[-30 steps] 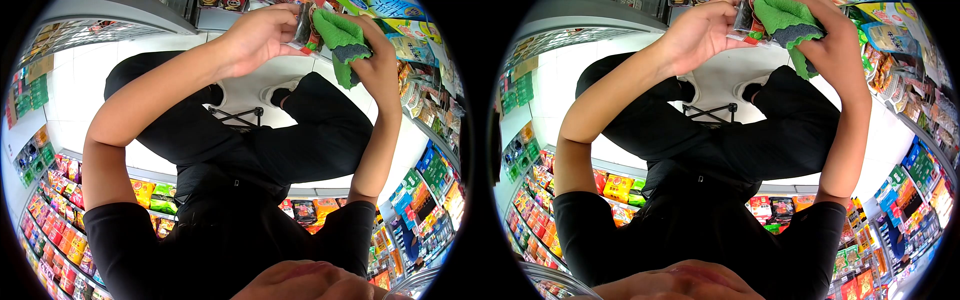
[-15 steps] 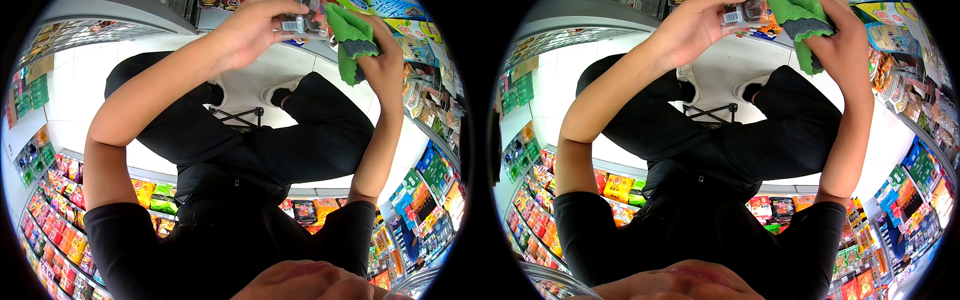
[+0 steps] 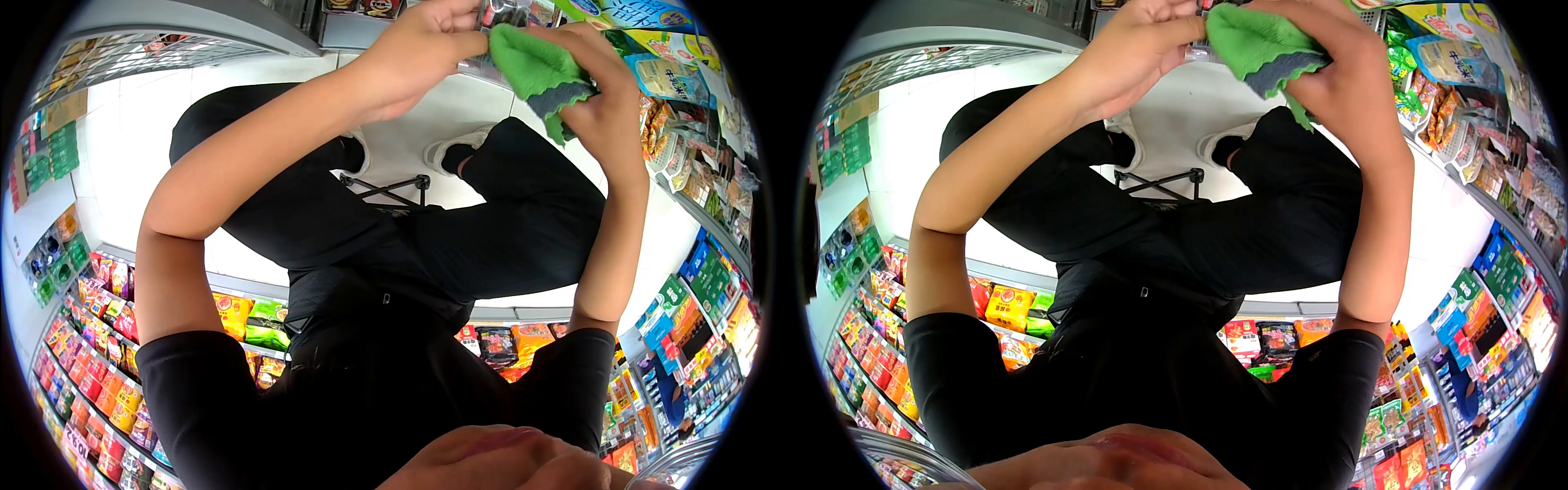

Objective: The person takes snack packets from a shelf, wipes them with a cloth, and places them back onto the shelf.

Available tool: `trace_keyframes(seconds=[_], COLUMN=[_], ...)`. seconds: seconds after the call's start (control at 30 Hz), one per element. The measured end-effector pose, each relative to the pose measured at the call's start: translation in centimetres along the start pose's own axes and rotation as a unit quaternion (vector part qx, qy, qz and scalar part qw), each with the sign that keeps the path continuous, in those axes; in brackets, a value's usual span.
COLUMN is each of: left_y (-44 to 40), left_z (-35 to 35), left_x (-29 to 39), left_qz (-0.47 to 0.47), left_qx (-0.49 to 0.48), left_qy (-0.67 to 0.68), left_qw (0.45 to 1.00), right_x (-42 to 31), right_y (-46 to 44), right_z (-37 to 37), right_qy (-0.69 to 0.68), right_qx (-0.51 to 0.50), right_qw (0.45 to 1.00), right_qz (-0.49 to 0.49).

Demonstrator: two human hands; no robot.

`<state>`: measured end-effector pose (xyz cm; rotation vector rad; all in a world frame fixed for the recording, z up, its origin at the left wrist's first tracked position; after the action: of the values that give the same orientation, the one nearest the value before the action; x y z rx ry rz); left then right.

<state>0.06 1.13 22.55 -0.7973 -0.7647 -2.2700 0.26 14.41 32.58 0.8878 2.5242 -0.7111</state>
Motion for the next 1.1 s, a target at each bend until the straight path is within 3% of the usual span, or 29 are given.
trace_keyframes(seconds=[0.1,0.23,0.33,0.43,0.53,0.63,0.77,0.9,0.97,1.1], left_y=[0.2,0.8,0.7,1.0,0.8,0.3,0.2,0.3,0.0,-0.3], left_z=[0.5,1.3,1.6,2.2,1.0,0.6,1.9,1.5,0.5,-0.6], left_x=[-0.2,0.0,-0.2,0.3,-0.8,-2.2,-1.8,-1.7,-2.2,-1.5], left_qz=[-0.005,-0.024,-0.015,0.001,-0.037,-0.089,-0.152,-0.162,-0.146,-0.088], left_qx=[-0.002,-0.017,-0.038,-0.022,0.017,0.004,-0.115,-0.056,-0.065,-0.021], left_qy=[-0.049,-0.069,-0.026,-0.078,-0.167,-0.093,0.152,0.200,0.228,0.158], left_qw=[0.999,0.997,0.999,0.997,0.985,0.992,0.970,0.965,0.961,0.983], right_x=[0.9,0.6,0.7,0.7,0.6,0.8,-0.4,-0.4,-1.0,-1.1], right_y=[0.3,0.2,0.2,0.3,0.1,0.3,-0.3,-0.1,-0.2,0.0], right_z=[-1.5,-0.6,-0.1,-0.8,0.0,-0.2,-0.9,1.5,2.3,3.0], right_qy=[0.039,0.009,-0.013,0.025,-0.013,-0.007,0.030,-0.054,-0.084,-0.112], right_qx=[0.029,0.024,0.001,0.036,0.005,0.018,0.072,-0.049,-0.064,-0.086], right_qw=[0.998,0.999,0.999,0.997,1.000,1.000,0.996,0.997,0.994,0.990], right_qz=[0.040,0.025,0.036,0.059,0.019,0.020,0.050,0.021,0.019,0.019])
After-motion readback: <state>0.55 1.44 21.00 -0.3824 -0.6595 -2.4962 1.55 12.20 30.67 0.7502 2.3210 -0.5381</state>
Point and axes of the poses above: each hand's wrist, its own y-axis away from the middle knuckle, its own z-axis out of the palm, x = y × z, the point moved 8 cm from there along -y, towards the middle knuckle, and after that the axes turned 13 degrees about -z, right-handed, at the moved point
